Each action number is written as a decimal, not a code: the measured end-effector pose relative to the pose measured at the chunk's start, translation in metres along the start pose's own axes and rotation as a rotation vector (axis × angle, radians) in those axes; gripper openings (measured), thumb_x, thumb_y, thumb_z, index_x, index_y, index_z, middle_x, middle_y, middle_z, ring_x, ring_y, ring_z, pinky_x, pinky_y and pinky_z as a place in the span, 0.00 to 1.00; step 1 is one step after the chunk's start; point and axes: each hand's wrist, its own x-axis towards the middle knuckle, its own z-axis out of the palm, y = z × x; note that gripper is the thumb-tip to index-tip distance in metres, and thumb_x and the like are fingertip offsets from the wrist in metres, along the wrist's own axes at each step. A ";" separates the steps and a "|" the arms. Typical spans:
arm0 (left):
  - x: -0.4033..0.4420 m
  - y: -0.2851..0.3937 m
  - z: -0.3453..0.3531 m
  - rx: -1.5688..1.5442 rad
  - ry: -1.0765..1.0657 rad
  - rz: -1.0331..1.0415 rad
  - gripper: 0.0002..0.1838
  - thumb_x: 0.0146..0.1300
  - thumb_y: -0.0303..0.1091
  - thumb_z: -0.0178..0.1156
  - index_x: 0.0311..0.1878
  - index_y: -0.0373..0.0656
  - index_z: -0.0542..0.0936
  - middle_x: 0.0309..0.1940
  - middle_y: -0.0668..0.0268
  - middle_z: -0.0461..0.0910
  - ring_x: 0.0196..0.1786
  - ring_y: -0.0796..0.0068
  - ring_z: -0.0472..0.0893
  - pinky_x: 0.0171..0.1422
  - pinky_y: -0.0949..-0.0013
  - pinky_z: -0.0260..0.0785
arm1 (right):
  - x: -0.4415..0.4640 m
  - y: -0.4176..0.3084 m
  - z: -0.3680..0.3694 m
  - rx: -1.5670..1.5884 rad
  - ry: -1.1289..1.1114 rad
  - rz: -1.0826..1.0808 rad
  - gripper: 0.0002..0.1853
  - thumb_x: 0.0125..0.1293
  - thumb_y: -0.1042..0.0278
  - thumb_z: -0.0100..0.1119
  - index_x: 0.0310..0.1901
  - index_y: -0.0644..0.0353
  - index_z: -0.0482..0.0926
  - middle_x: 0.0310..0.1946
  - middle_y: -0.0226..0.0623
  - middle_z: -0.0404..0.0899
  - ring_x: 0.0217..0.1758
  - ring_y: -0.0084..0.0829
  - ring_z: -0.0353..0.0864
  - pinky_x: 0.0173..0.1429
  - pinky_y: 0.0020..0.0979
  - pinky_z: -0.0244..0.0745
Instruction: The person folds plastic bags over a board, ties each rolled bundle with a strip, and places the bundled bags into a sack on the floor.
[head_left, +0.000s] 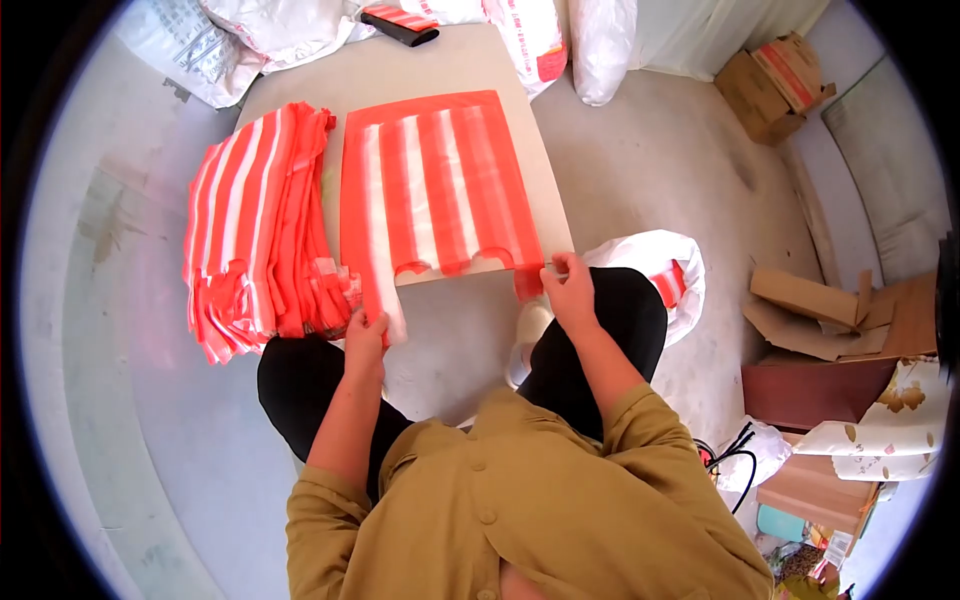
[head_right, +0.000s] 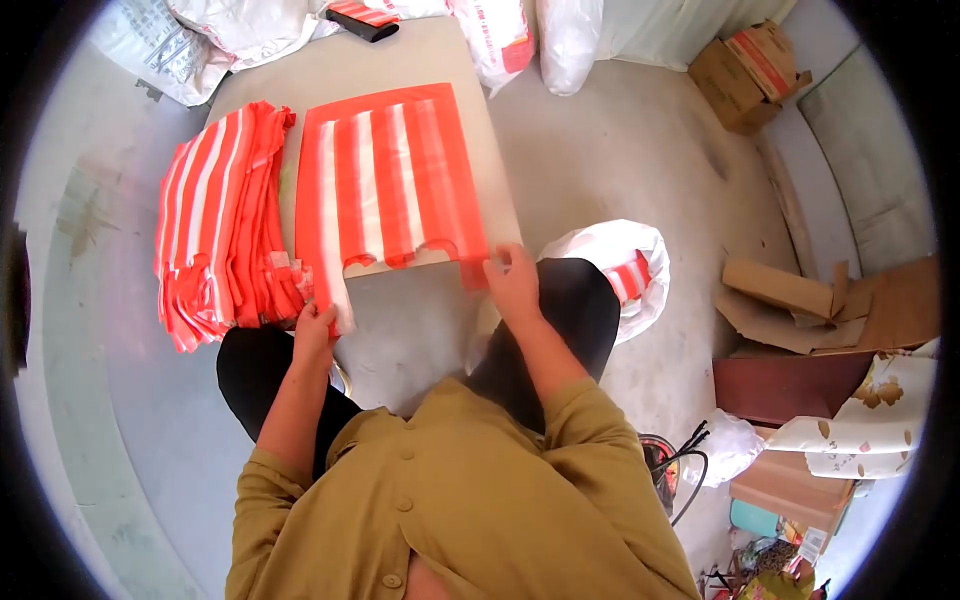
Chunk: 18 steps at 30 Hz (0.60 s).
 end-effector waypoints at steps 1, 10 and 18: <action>0.000 -0.001 0.001 -0.011 0.019 0.037 0.20 0.70 0.27 0.60 0.62 0.35 0.72 0.49 0.62 0.81 0.47 0.73 0.82 0.48 0.69 0.76 | -0.001 -0.012 0.000 -0.196 0.078 -0.217 0.16 0.66 0.68 0.65 0.53 0.63 0.78 0.46 0.38 0.82 0.48 0.36 0.82 0.53 0.34 0.76; -0.020 0.006 0.034 0.917 0.383 0.840 0.30 0.64 0.32 0.66 0.67 0.36 0.68 0.59 0.53 0.75 0.54 0.64 0.78 0.61 0.64 0.71 | 0.016 -0.061 0.071 -0.111 -0.366 -0.183 0.24 0.65 0.68 0.63 0.63 0.61 0.76 0.44 0.38 0.81 0.47 0.34 0.81 0.51 0.33 0.76; -0.025 0.037 0.069 0.264 -0.320 0.225 0.26 0.73 0.30 0.55 0.73 0.42 0.64 0.58 0.59 0.78 0.62 0.64 0.78 0.66 0.61 0.69 | 0.036 -0.074 0.082 0.421 -0.424 0.361 0.19 0.69 0.67 0.62 0.60 0.63 0.79 0.38 0.29 0.81 0.42 0.19 0.78 0.48 0.25 0.74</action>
